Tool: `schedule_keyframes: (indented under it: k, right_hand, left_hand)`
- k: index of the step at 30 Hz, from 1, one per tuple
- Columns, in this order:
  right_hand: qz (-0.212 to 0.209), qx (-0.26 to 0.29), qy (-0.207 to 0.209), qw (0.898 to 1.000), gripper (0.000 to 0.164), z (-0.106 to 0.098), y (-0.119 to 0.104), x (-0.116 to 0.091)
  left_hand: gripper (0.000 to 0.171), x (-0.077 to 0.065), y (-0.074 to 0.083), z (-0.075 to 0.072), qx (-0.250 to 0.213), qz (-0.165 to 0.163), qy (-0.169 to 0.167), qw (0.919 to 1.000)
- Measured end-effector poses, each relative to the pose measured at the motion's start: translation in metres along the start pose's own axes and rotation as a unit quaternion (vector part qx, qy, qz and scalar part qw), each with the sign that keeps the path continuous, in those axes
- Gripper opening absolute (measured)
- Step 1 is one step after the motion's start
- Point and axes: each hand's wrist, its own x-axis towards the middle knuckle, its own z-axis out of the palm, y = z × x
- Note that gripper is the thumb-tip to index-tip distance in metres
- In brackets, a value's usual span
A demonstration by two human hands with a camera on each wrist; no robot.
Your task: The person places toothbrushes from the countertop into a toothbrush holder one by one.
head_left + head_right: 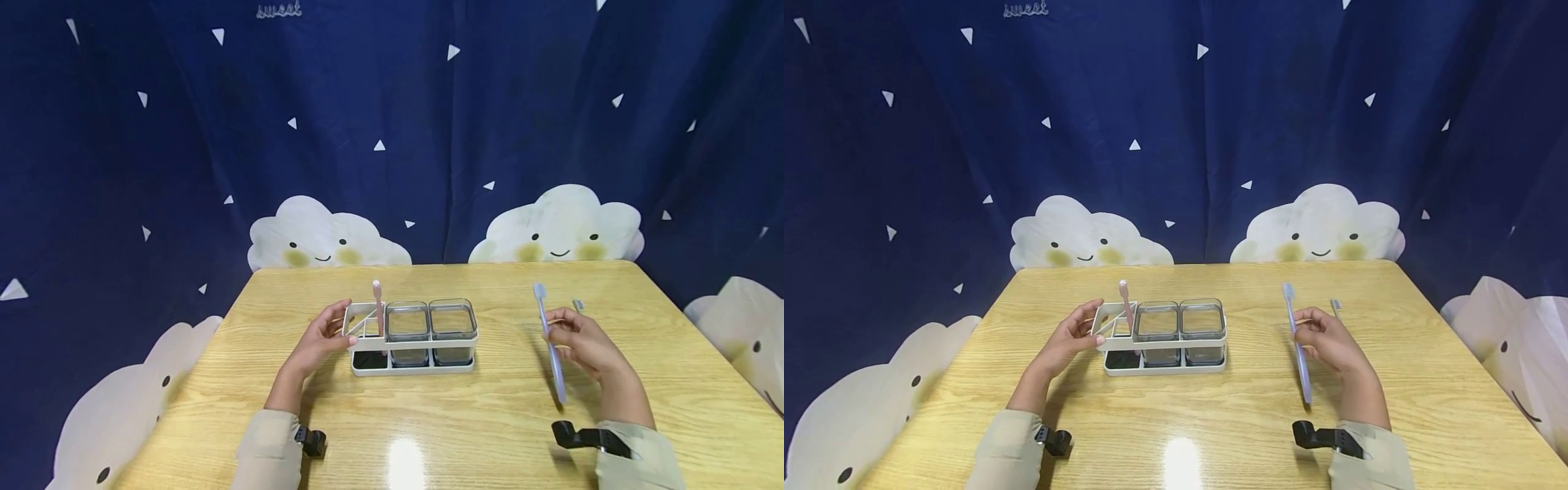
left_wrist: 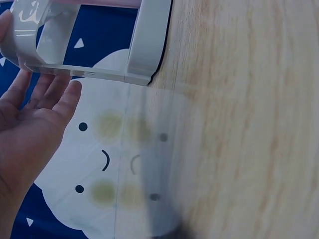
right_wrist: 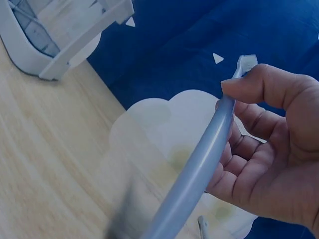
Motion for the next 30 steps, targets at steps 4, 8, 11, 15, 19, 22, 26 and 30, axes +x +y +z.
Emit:
schedule_keyframes:
  k: [4,8,11,15,19,22,26,30]
  right_hand:
    - [-0.009,-0.005,-0.012,1.0,0.022,0.004,-0.006,0.001]
    - [-0.022,-0.002,-0.021,1.0,0.019,0.007,-0.013,0.002]
    - [-0.032,0.009,-0.02,0.999,0.015,0.01,-0.018,0.003]
    - [-0.048,0.025,-0.022,0.998,0.014,0.015,-0.024,0.004]
    - [-0.071,0.032,-0.023,0.997,0.013,0.019,-0.03,0.004]
    - [-0.083,0.034,-0.021,0.996,0.012,0.023,-0.035,0.005]
    - [-0.081,0.037,-0.012,0.996,0.012,0.028,-0.04,0.006]
    - [-0.077,0.033,-0.002,0.997,0.012,0.032,-0.044,0.007]
  left_hand:
    - [0.072,0.001,0.002,0.001,0.002,-0.007,0.001,1.0]
    - [0.073,0.0,0.003,0.002,-0.01,-0.008,0.0,0.9999]
    - [0.072,0.0,0.003,0.002,-0.014,-0.007,0.001,0.9999]
    - [0.071,0.0,0.002,0.002,-0.006,-0.001,0.005,1.0]
    - [0.07,-0.001,0.002,0.002,-0.004,0.002,0.009,0.9999]
    - [0.071,-0.001,0.003,0.002,-0.011,0.002,0.007,0.9999]
    - [0.072,-0.001,0.003,0.003,-0.019,0.003,0.005,0.9998]
    - [0.072,-0.001,0.002,0.003,-0.02,0.004,0.001,0.9998]
